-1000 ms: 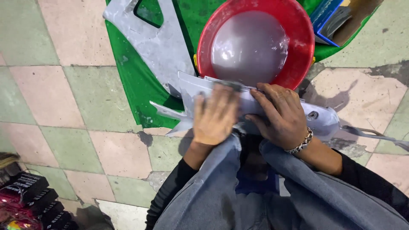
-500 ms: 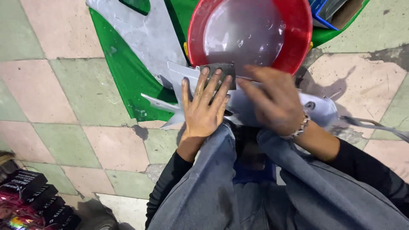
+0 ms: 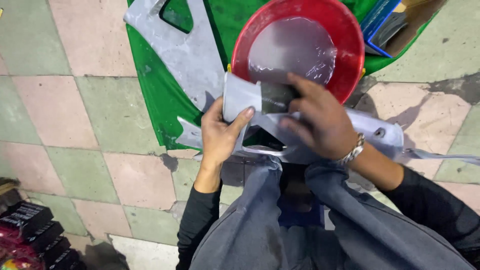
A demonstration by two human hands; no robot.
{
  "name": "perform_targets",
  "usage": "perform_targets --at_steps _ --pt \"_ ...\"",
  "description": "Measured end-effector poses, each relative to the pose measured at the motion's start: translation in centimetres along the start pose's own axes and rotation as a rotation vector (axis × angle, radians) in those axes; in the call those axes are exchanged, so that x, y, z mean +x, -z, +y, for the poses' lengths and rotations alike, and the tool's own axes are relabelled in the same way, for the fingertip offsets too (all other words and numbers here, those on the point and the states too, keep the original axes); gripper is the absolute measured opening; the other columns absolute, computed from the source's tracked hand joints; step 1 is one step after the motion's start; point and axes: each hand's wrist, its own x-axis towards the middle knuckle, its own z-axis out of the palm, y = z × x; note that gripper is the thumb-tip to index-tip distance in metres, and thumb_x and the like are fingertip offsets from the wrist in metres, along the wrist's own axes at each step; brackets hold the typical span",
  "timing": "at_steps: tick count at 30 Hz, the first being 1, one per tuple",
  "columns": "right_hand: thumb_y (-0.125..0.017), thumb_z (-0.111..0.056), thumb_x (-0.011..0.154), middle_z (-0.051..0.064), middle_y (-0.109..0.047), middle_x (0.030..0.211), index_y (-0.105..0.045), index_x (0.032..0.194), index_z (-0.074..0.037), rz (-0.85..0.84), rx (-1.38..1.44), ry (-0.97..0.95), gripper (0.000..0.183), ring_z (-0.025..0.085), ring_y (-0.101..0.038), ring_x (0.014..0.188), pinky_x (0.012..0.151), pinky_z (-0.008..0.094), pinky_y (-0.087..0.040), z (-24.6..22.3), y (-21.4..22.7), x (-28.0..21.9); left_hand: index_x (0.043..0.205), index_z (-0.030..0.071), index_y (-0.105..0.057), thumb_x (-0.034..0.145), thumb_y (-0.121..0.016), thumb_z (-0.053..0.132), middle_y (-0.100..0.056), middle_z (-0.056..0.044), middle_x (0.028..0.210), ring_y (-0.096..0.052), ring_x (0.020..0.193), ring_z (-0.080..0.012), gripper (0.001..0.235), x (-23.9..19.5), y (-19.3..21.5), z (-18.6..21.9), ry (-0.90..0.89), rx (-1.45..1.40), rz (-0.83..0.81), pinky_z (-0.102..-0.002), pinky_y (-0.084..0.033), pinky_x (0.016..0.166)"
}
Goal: The person sands two white motorcycle fairing pieces using a sanding block, repeatedly dipping the block into a red bucket of water. They work on both the outer and inner surfaces, turning the parts over and repositioning them on a green mat.
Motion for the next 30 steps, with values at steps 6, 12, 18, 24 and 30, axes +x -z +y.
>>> perform_targets --at_steps 6,12,18,24,30 --pt "-0.079 0.001 0.09 0.015 -0.064 0.1 -0.051 0.143 0.003 -0.127 0.23 -0.518 0.06 0.021 -0.063 0.079 0.067 0.032 -0.054 5.0 2.8 3.8 0.111 -0.002 -0.06 0.087 -0.078 0.021 -0.072 -0.011 0.094 -0.067 0.077 -0.0152 0.037 3.8 -3.1 2.4 -0.179 0.21 -0.037 -0.026 -0.056 0.07" --pt "-0.078 0.003 0.079 0.012 -0.072 0.092 -0.066 0.105 0.0 -0.092 0.048 -0.503 0.029 0.027 -0.067 0.074 0.069 0.038 -0.052 7.6 2.6 5.7 0.146 -0.007 -0.039 0.1 -0.065 0.028 -0.039 -0.03 0.146 -0.053 0.124 -0.046 0.063 3.1 -6.5 0.6 -0.506 0.795 0.243 -0.05 -0.045 0.1" --pt "-0.065 -0.014 0.097 0.013 -0.072 0.109 -0.056 0.137 -0.026 -0.428 -0.268 -0.511 0.043 0.045 -0.07 0.098 0.078 0.056 -0.058 8.5 5.3 6.0 0.132 0.018 -0.067 0.108 -0.049 0.02 -0.067 -0.011 0.127 -0.062 0.123 -0.0333 0.03 3.0 -4.1 -0.7 -0.934 1.238 0.147 -0.044 -0.045 0.096" --pt "-0.058 -0.015 0.098 0.0 -0.069 0.106 -0.072 0.104 -0.024 -0.515 -0.527 -0.008 0.018 0.024 -0.075 0.089 0.072 0.039 -0.062 14.4 -2.9 4.9 0.149 0.005 -0.051 0.102 -0.058 0.034 -0.047 -0.035 0.15 -0.041 0.142 -0.0536 0.055 0.4 -5.1 1.5 -0.696 1.155 -0.185 -0.061 -0.033 0.115" --pt "-0.053 -0.014 0.093 0.008 -0.076 0.087 -0.077 0.087 -0.017 -0.844 -0.491 -0.317 0.024 0.034 -0.077 0.083 0.069 0.046 -0.06 13.2 -2.8 6.6 0.143 0.004 -0.055 0.092 -0.07 0.047 -0.053 -0.031 0.14 -0.048 0.136 -0.0508 0.069 -0.1 -6.3 1.6 -0.663 1.131 -0.158 -0.062 -0.039 0.109"
